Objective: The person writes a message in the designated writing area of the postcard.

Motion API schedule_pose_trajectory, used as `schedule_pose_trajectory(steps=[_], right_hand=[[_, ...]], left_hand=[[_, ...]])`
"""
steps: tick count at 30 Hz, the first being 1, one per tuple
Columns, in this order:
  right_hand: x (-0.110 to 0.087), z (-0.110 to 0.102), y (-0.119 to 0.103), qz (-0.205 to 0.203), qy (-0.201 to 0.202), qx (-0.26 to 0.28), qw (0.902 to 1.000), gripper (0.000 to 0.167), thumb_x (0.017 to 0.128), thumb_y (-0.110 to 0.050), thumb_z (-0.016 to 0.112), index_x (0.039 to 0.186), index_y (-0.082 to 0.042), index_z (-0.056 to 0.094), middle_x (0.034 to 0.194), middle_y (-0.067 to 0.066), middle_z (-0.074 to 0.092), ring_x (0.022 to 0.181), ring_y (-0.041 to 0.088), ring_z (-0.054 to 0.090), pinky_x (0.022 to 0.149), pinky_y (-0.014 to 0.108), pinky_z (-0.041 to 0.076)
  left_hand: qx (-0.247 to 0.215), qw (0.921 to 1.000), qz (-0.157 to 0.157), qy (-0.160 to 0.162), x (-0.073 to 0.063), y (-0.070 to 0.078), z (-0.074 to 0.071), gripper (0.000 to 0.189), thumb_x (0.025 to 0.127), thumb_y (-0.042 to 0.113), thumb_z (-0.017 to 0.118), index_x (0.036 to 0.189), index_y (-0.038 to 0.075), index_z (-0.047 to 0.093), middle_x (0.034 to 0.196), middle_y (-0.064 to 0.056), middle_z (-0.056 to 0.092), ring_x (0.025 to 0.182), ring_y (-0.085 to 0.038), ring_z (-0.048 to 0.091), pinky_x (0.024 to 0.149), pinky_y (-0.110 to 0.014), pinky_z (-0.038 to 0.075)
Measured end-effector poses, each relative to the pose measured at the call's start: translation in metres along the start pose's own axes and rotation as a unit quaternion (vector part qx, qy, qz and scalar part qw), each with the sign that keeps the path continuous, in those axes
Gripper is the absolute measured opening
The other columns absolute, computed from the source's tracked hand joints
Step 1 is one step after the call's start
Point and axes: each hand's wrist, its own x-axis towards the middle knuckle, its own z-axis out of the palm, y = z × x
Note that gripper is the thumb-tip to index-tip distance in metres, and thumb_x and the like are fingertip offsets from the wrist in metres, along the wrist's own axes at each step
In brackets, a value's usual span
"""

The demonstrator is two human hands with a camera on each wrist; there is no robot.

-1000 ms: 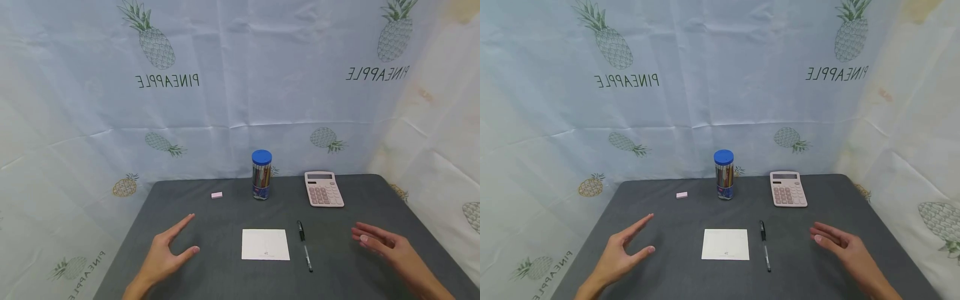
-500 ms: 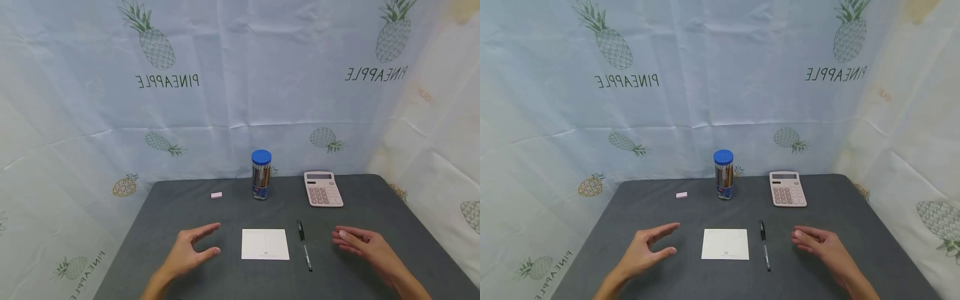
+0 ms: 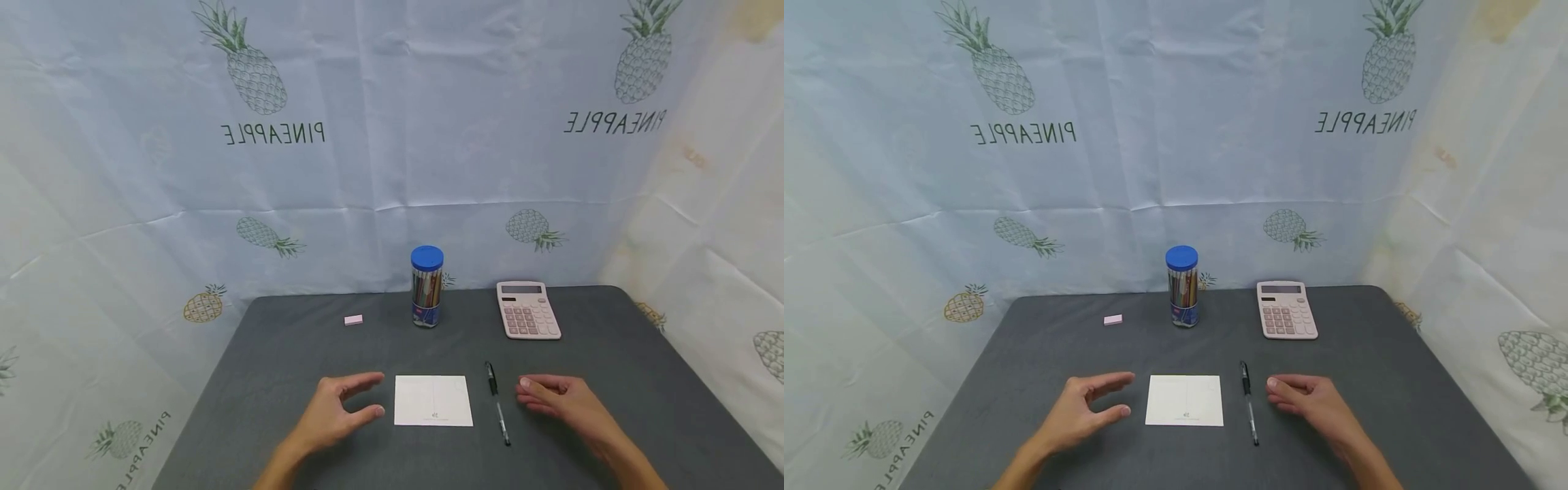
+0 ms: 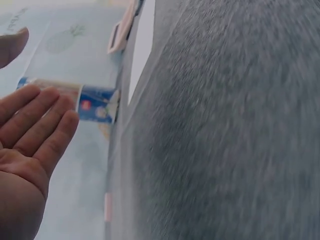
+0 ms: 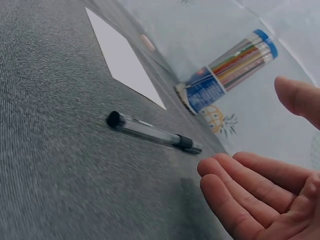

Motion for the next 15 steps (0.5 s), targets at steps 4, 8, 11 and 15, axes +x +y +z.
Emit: schedule_pose_trajectory(steps=[4, 8, 11, 15], right_hand=[[0.007, 0.010, 0.002, -0.005, -0.004, -0.004, 1.0000, 0.060, 0.109, -0.031, 0.071, 0.143, 0.017, 0.060, 0.130, 0.022, 0.077, 0.112, 0.024, 0.080, 0.095, 0.035, 0.066], [0.013, 0.022, 0.002, -0.003, 0.021, -0.029, 0.9994, 0.054, 0.103, -0.031, 0.079, 0.134, 0.013, 0.070, 0.123, 0.019, 0.080, 0.104, 0.023, 0.081, 0.090, 0.034, 0.067], [0.017, 0.031, 0.001, 0.000, 0.058, -0.077, 0.9953, 0.051, 0.096, -0.033, 0.086, 0.124, 0.008, 0.077, 0.109, 0.014, 0.083, 0.093, 0.020, 0.081, 0.081, 0.032, 0.068], [0.022, 0.040, -0.001, -0.001, 0.095, -0.159, 0.9827, 0.042, 0.089, -0.036, 0.092, 0.111, -0.001, 0.084, 0.089, 0.005, 0.083, 0.077, 0.017, 0.077, 0.068, 0.031, 0.064]], left_hand=[[0.000, 0.9998, -0.020, -0.004, 0.004, 0.000, 0.008, 0.054, 0.092, 0.026, 0.091, 0.135, -0.002, 0.074, 0.134, -0.020, 0.077, 0.125, -0.041, 0.075, 0.108, -0.020, 0.055], [-0.001, 0.9996, -0.029, -0.005, 0.008, 0.001, 0.013, 0.054, 0.092, 0.025, 0.091, 0.135, -0.004, 0.074, 0.133, -0.020, 0.077, 0.124, -0.041, 0.075, 0.108, -0.022, 0.056], [0.000, 0.9994, -0.033, -0.008, 0.010, 0.002, 0.016, 0.053, 0.092, 0.024, 0.091, 0.135, -0.003, 0.074, 0.134, -0.018, 0.078, 0.123, -0.037, 0.076, 0.108, -0.029, 0.058], [-0.002, 0.9995, -0.030, -0.015, 0.012, 0.002, 0.020, 0.052, 0.093, 0.021, 0.090, 0.136, -0.003, 0.074, 0.134, -0.019, 0.077, 0.123, -0.038, 0.076, 0.108, -0.036, 0.060]])
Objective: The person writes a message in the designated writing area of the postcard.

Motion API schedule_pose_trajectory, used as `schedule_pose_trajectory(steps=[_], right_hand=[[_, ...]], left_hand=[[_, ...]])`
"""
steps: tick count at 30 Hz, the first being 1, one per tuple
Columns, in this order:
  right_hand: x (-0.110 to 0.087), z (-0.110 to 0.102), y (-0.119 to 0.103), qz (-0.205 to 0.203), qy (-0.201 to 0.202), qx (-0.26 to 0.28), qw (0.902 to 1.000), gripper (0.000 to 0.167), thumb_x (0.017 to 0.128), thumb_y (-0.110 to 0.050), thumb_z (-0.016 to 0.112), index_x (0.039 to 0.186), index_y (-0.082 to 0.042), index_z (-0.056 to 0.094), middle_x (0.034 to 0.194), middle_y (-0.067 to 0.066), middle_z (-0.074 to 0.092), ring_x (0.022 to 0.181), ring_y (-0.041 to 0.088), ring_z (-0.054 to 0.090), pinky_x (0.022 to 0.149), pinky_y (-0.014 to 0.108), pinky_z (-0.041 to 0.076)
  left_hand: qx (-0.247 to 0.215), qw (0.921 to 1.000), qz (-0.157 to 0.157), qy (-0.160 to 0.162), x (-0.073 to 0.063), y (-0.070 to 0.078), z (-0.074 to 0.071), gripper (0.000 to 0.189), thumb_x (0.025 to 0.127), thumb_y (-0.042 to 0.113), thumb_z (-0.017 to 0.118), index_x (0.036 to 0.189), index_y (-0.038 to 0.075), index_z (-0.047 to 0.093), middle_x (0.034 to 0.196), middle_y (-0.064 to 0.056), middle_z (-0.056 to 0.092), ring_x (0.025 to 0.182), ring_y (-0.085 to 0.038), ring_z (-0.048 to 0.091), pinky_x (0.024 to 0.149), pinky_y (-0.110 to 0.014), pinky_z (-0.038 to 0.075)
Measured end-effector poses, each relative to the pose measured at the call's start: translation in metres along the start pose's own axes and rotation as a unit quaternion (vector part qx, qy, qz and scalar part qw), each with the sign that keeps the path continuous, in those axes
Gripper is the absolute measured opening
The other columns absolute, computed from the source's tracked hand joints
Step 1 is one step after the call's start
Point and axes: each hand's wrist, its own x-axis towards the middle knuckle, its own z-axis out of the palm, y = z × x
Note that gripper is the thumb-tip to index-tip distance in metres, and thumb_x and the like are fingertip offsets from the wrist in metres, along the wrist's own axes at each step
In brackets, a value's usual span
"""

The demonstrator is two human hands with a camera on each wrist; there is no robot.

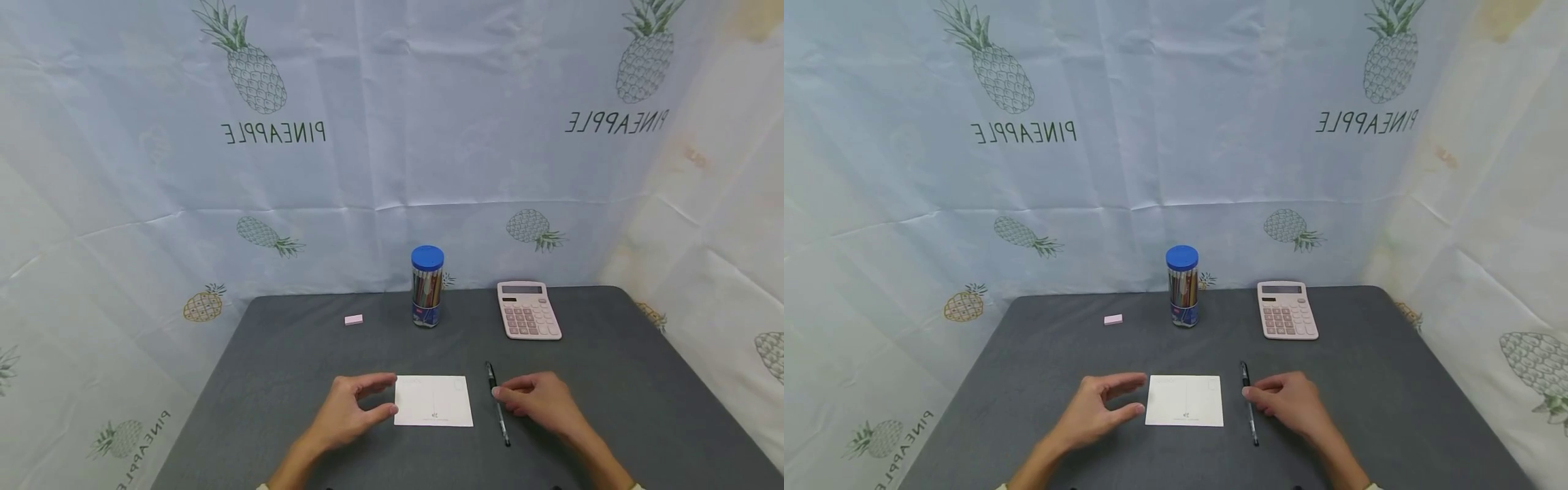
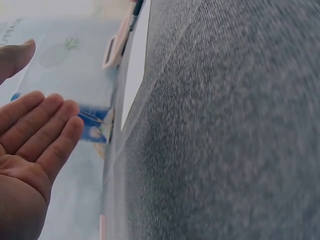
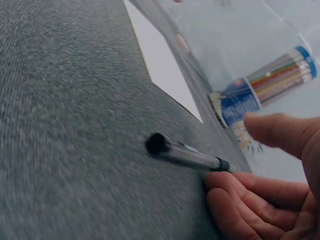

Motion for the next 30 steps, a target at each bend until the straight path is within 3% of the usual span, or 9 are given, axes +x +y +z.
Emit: schedule_pose_trajectory(steps=[7, 14, 20, 30], right_hand=[[0.005, 0.012, -0.008, -0.042, 0.039, -0.098, 0.9935, 0.029, 0.083, -0.035, 0.095, 0.090, -0.009, 0.084, 0.070, -0.003, 0.075, 0.062, 0.013, 0.069, 0.057, 0.031, 0.053], [0.006, 0.025, -0.011, -0.085, 0.094, -0.178, 0.9758, 0.021, 0.080, -0.028, 0.094, 0.078, -0.014, 0.078, 0.068, -0.008, 0.070, 0.065, 0.009, 0.060, 0.061, 0.034, 0.050], [0.004, 0.026, -0.012, -0.096, 0.102, -0.168, 0.9757, 0.013, 0.082, -0.020, 0.089, 0.081, -0.013, 0.078, 0.071, -0.007, 0.071, 0.068, 0.010, 0.062, 0.063, 0.032, 0.051], [-0.010, 0.026, -0.026, -0.112, 0.074, -0.108, 0.9850, 0.008, 0.090, -0.018, 0.086, 0.088, -0.018, 0.078, 0.077, -0.008, 0.070, 0.070, 0.006, 0.061, 0.064, 0.024, 0.050]], left_hand=[[-0.012, 0.9998, 0.015, -0.002, 0.001, -0.001, 0.006, 0.050, 0.094, 0.019, 0.089, 0.134, -0.007, 0.074, 0.130, -0.023, 0.078, 0.120, -0.043, 0.076, 0.106, -0.036, 0.061], [-0.014, 0.9998, 0.010, -0.009, 0.000, -0.001, 0.010, 0.050, 0.094, 0.020, 0.089, 0.133, -0.007, 0.073, 0.129, -0.023, 0.078, 0.117, -0.042, 0.078, 0.104, -0.041, 0.062], [-0.027, 0.9994, -0.001, -0.022, 0.000, 0.001, 0.012, 0.052, 0.095, 0.021, 0.088, 0.135, -0.008, 0.072, 0.133, -0.023, 0.077, 0.120, -0.043, 0.076, 0.105, -0.051, 0.059], [-0.015, 0.9995, -0.014, -0.024, 0.004, 0.005, 0.017, 0.049, 0.097, 0.024, 0.086, 0.135, -0.006, 0.074, 0.132, -0.021, 0.078, 0.121, -0.039, 0.077, 0.104, -0.044, 0.061]])
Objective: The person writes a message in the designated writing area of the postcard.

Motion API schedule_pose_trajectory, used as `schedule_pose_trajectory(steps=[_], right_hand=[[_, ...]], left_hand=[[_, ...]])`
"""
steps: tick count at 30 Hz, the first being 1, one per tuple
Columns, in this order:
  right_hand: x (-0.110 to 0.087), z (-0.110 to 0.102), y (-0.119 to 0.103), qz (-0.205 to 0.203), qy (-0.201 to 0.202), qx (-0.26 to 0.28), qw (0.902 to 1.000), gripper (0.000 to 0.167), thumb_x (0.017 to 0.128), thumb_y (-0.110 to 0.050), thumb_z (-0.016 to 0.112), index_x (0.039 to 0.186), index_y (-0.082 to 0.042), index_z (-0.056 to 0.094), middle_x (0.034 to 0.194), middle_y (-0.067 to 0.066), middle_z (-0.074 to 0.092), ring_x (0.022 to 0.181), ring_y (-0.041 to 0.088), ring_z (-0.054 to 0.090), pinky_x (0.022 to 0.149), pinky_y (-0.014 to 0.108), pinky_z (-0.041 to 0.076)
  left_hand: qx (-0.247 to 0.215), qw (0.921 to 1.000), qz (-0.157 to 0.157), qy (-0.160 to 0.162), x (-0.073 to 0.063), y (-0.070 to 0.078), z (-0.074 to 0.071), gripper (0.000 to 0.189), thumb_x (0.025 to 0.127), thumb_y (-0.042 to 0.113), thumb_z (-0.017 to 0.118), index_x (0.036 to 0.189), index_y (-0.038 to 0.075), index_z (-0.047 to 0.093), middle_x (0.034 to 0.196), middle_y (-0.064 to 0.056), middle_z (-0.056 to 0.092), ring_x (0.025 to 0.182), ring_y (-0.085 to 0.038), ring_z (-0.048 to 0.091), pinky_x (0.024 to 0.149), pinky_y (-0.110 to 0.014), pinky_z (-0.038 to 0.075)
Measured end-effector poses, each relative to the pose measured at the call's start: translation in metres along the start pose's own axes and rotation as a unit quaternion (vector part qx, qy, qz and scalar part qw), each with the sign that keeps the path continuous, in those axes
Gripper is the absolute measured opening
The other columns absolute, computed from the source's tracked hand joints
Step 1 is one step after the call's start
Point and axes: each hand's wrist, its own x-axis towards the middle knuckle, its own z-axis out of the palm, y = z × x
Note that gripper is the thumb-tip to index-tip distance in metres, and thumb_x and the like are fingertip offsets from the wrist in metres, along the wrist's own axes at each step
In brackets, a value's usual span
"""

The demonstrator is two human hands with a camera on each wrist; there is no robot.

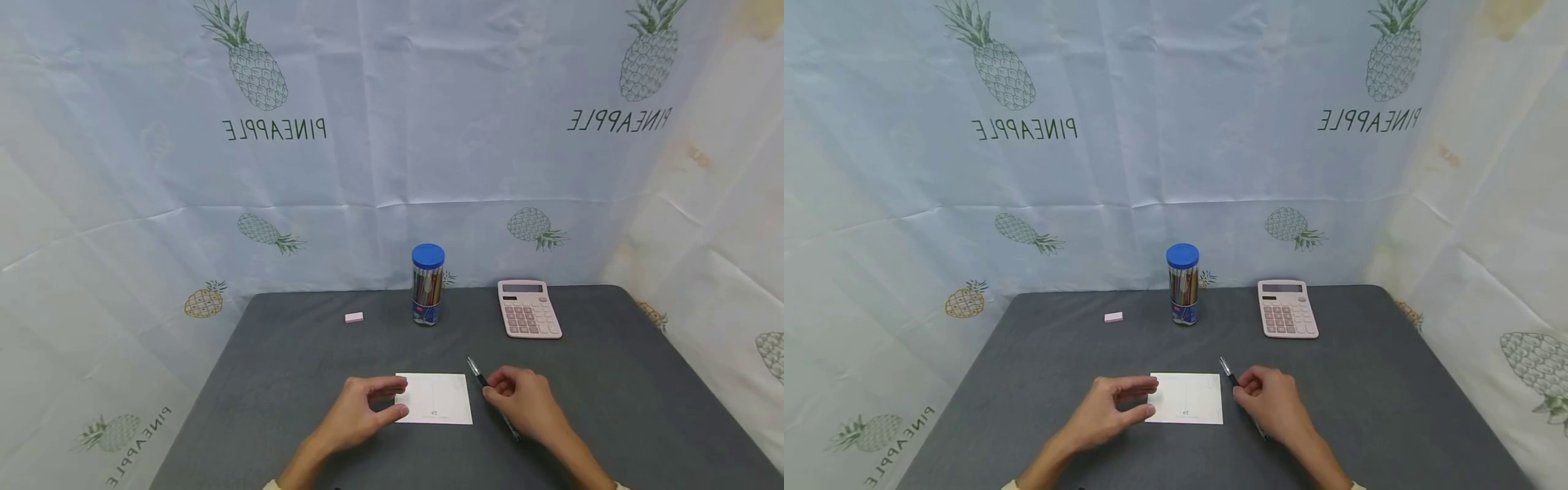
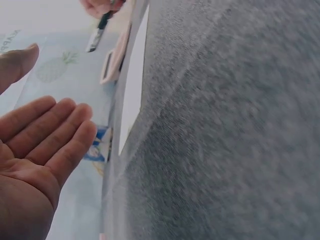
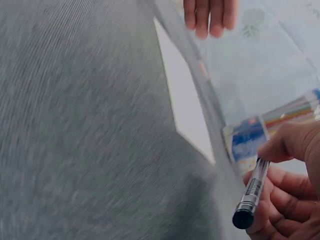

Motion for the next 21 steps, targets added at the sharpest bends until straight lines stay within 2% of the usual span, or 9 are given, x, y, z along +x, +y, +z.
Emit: schedule_pose_trajectory(steps=[3, 6, 8, 11, 13, 16, 19, 21], right_hand=[[-0.004, -0.002, -0.010, -0.027, -0.013, 0.029, 0.9991, 0.009, 0.092, -0.016, 0.086, 0.091, -0.018, 0.077, 0.077, -0.009, 0.068, 0.070, 0.004, 0.061, 0.065, 0.021, 0.051], [-0.007, -0.005, -0.019, -0.089, -0.034, 0.050, 0.9942, 0.010, 0.093, -0.013, 0.084, 0.094, -0.019, 0.076, 0.078, -0.012, 0.067, 0.070, 0.002, 0.060, 0.064, 0.021, 0.052], [-0.009, -0.006, -0.024, -0.144, -0.052, 0.059, 0.9864, 0.010, 0.095, -0.013, 0.083, 0.096, -0.019, 0.076, 0.079, -0.013, 0.066, 0.070, 0.000, 0.059, 0.063, 0.021, 0.052], [-0.011, -0.006, -0.028, -0.215, -0.090, 0.076, 0.9693, 0.009, 0.099, -0.014, 0.080, 0.101, -0.021, 0.074, 0.083, -0.016, 0.067, 0.071, -0.002, 0.059, 0.061, 0.021, 0.053], [-0.012, -0.004, -0.030, -0.247, -0.113, 0.089, 0.9584, 0.008, 0.101, -0.016, 0.079, 0.104, -0.022, 0.074, 0.084, -0.016, 0.069, 0.070, -0.003, 0.060, 0.060, 0.022, 0.054], [-0.013, 0.001, -0.030, -0.275, -0.135, 0.106, 0.9460, 0.009, 0.101, -0.018, 0.080, 0.105, -0.024, 0.074, 0.085, -0.017, 0.071, 0.070, -0.004, 0.060, 0.059, 0.021, 0.054], [-0.014, 0.006, -0.030, -0.297, -0.139, 0.120, 0.9370, 0.010, 0.099, -0.019, 0.083, 0.104, -0.024, 0.076, 0.085, -0.017, 0.072, 0.068, -0.005, 0.058, 0.056, 0.020, 0.052], [-0.015, 0.008, -0.031, -0.305, -0.139, 0.131, 0.9329, 0.010, 0.098, -0.019, 0.084, 0.103, -0.024, 0.078, 0.084, -0.017, 0.072, 0.067, -0.006, 0.056, 0.056, 0.020, 0.051]], left_hand=[[0.001, 1.0000, 0.003, 0.000, 0.002, 0.002, 0.002, 0.048, 0.097, 0.023, 0.085, 0.133, -0.007, 0.074, 0.130, -0.022, 0.078, 0.118, -0.041, 0.078, 0.104, -0.043, 0.062], [-0.003, 1.0000, 0.002, -0.004, 0.003, 0.006, 0.004, 0.047, 0.098, 0.023, 0.085, 0.133, -0.007, 0.074, 0.130, -0.023, 0.078, 0.117, -0.042, 0.078, 0.104, -0.042, 0.062], [-0.013, 0.9999, 0.002, -0.010, 0.005, 0.008, 0.006, 0.047, 0.099, 0.021, 0.084, 0.134, -0.008, 0.073, 0.130, -0.024, 0.078, 0.116, -0.042, 0.078, 0.103, -0.042, 0.062], [-0.034, 0.9993, 0.002, -0.018, 0.006, 0.012, 0.008, 0.046, 0.099, 0.017, 0.083, 0.136, -0.009, 0.071, 0.129, -0.026, 0.077, 0.115, -0.043, 0.078, 0.102, -0.042, 0.063], [-0.047, 0.9986, 0.005, -0.024, 0.006, 0.015, 0.010, 0.046, 0.099, 0.014, 0.082, 0.136, -0.011, 0.070, 0.127, -0.028, 0.077, 0.111, -0.038, 0.080, 0.099, -0.038, 0.065], [-0.048, 0.9984, 0.006, -0.029, 0.007, 0.019, 0.013, 0.042, 0.099, 0.014, 0.082, 0.133, -0.009, 0.073, 0.123, -0.024, 0.079, 0.106, -0.024, 0.082, 0.094, -0.031, 0.066], [-0.041, 0.9986, 0.001, -0.034, 0.007, 0.022, 0.016, 0.038, 0.100, 0.017, 0.081, 0.129, -0.008, 0.075, 0.116, -0.018, 0.082, 0.099, -0.010, 0.081, 0.088, -0.024, 0.065], [-0.037, 0.9986, -0.004, -0.038, 0.007, 0.024, 0.017, 0.035, 0.101, 0.019, 0.080, 0.125, -0.006, 0.078, 0.110, -0.014, 0.084, 0.093, -0.009, 0.080, 0.083, -0.021, 0.064]])
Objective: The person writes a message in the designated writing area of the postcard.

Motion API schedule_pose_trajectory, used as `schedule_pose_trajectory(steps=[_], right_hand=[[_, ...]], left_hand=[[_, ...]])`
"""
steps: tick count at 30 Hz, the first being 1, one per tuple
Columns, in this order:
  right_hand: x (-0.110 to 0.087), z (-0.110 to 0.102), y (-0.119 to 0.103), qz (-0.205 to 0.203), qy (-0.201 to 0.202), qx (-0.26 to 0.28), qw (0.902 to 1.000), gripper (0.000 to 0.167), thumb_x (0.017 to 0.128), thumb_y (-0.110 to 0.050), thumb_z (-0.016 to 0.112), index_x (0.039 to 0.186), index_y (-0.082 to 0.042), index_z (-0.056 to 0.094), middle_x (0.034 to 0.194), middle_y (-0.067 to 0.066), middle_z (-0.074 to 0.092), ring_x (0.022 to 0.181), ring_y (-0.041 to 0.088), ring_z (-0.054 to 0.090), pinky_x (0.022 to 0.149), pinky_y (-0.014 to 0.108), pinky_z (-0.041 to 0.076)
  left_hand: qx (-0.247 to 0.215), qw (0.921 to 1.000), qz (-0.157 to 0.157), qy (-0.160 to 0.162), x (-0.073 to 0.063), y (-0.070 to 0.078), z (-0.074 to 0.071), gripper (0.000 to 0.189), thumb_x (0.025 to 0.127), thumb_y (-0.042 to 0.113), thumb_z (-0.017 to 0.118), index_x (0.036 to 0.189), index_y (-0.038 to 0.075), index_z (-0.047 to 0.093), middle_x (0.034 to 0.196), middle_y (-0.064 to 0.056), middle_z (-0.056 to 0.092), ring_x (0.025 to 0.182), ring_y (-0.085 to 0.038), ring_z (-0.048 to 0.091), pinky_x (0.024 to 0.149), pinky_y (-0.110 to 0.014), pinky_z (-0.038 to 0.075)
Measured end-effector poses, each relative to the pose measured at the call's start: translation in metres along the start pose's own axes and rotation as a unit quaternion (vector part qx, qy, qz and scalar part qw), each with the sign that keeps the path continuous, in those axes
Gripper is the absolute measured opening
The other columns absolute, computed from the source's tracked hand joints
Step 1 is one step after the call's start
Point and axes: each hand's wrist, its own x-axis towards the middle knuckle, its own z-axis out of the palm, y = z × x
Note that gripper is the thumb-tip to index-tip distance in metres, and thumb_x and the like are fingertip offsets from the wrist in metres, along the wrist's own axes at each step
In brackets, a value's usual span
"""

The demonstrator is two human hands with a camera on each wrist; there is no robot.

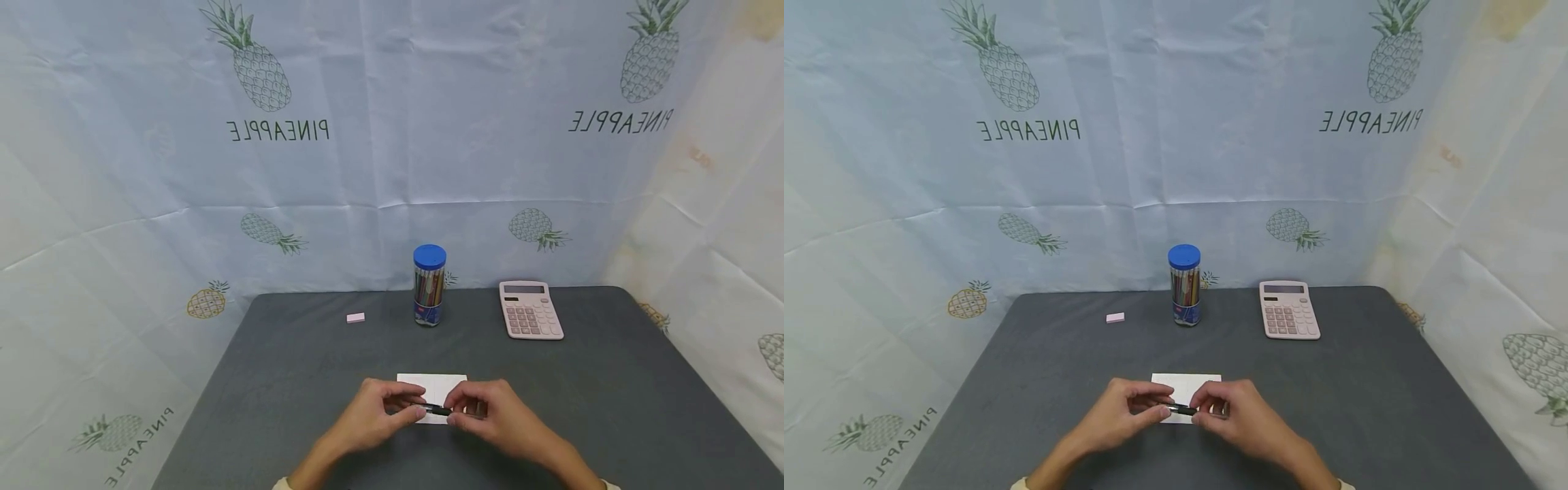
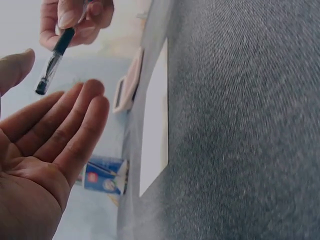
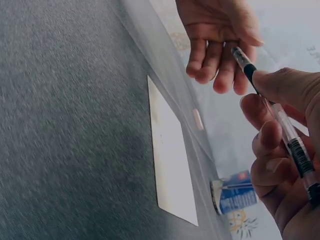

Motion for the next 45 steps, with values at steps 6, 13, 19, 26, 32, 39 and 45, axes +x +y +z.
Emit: schedule_pose_trajectory(steps=[6, 13, 19, 26, 32, 39, 45], right_hand=[[-0.002, 0.006, 0.001, 0.017, 0.002, 0.046, 0.9988, 0.011, 0.096, -0.015, 0.085, 0.106, -0.020, 0.080, 0.092, -0.010, 0.077, 0.075, -0.001, 0.066, 0.066, 0.021, 0.059], [-0.008, 0.005, 0.007, 0.106, 0.007, 0.160, 0.9814, 0.012, 0.102, -0.013, 0.077, 0.111, -0.004, 0.079, 0.093, 0.010, 0.079, 0.072, 0.007, 0.069, 0.062, 0.030, 0.063], [-0.012, 0.016, 0.015, 0.182, 0.033, 0.315, 0.9309, 0.015, 0.108, -0.011, 0.069, 0.113, 0.001, 0.073, 0.089, 0.004, 0.075, 0.068, 0.008, 0.067, 0.061, 0.026, 0.061], [-0.010, 0.038, 0.013, 0.216, 0.028, 0.463, 0.8591, 0.013, 0.113, -0.017, 0.060, 0.112, -0.016, 0.073, 0.091, -0.005, 0.072, 0.073, 0.006, 0.065, 0.065, 0.021, 0.058], [-0.005, 0.053, 0.011, 0.210, 0.008, 0.482, 0.8505, 0.013, 0.115, -0.019, 0.057, 0.115, -0.014, 0.069, 0.091, -0.004, 0.072, 0.073, 0.007, 0.068, 0.064, 0.021, 0.058], [-0.001, 0.062, 0.008, 0.225, 0.027, 0.465, 0.8559, 0.007, 0.112, -0.017, 0.063, 0.109, -0.014, 0.068, 0.088, -0.003, 0.071, 0.073, 0.006, 0.069, 0.064, 0.020, 0.058], [-0.002, 0.062, 0.007, 0.206, 0.027, 0.451, 0.8681, 0.008, 0.110, -0.012, 0.065, 0.102, -0.014, 0.068, 0.090, -0.003, 0.072, 0.074, 0.006, 0.067, 0.068, 0.020, 0.059]], left_hand=[[0.006, 0.9998, -0.010, -0.016, -0.002, 0.001, 0.002, 0.018, 0.101, 0.018, 0.080, 0.109, 0.003, 0.085, 0.086, -0.009, 0.082, 0.072, -0.003, 0.072, 0.066, -0.017, 0.057], [-0.002, 0.9999, -0.012, -0.001, -0.007, 0.001, 0.002, 0.019, 0.101, 0.016, 0.080, 0.105, -0.002, 0.083, 0.083, -0.012, 0.080, 0.069, -0.004, 0.072, 0.065, -0.019, 0.059], [0.020, 0.9995, -0.003, 0.026, -0.008, 0.002, 0.003, 0.013, 0.100, 0.014, 0.081, 0.104, 0.002, 0.084, 0.085, -0.017, 0.081, 0.069, -0.010, 0.074, 0.063, -0.018, 0.058], [0.059, 0.9973, 0.021, 0.040, -0.006, 0.004, 0.006, 0.008, 0.097, 0.011, 0.084, 0.104, 0.013, 0.087, 0.091, 0.005, 0.082, 0.074, 0.001, 0.070, 0.070, -0.020, 0.062], [0.081, 0.9952, 0.043, 0.034, -0.007, 0.004, 0.008, 0.010, 0.096, 0.009, 0.085, 0.106, 0.012, 0.086, 0.098, 0.000, 0.085, 0.082, 0.005, 0.069, 0.076, -0.019, 0.062], [0.120, 0.9891, 0.076, 0.038, -0.009, 0.003, 0.009, 0.010, 0.097, 0.011, 0.084, 0.107, 0.013, 0.087, 0.098, 0.003, 0.085, 0.083, 0.007, 0.068, 0.076, -0.019, 0.061], [0.144, 0.9849, 0.089, 0.036, -0.014, 0.005, 0.008, 0.007, 0.098, 0.013, 0.082, 0.104, 0.014, 0.086, 0.100, 0.007, 0.084, 0.082, 0.009, 0.062, 0.074, -0.016, 0.058]])
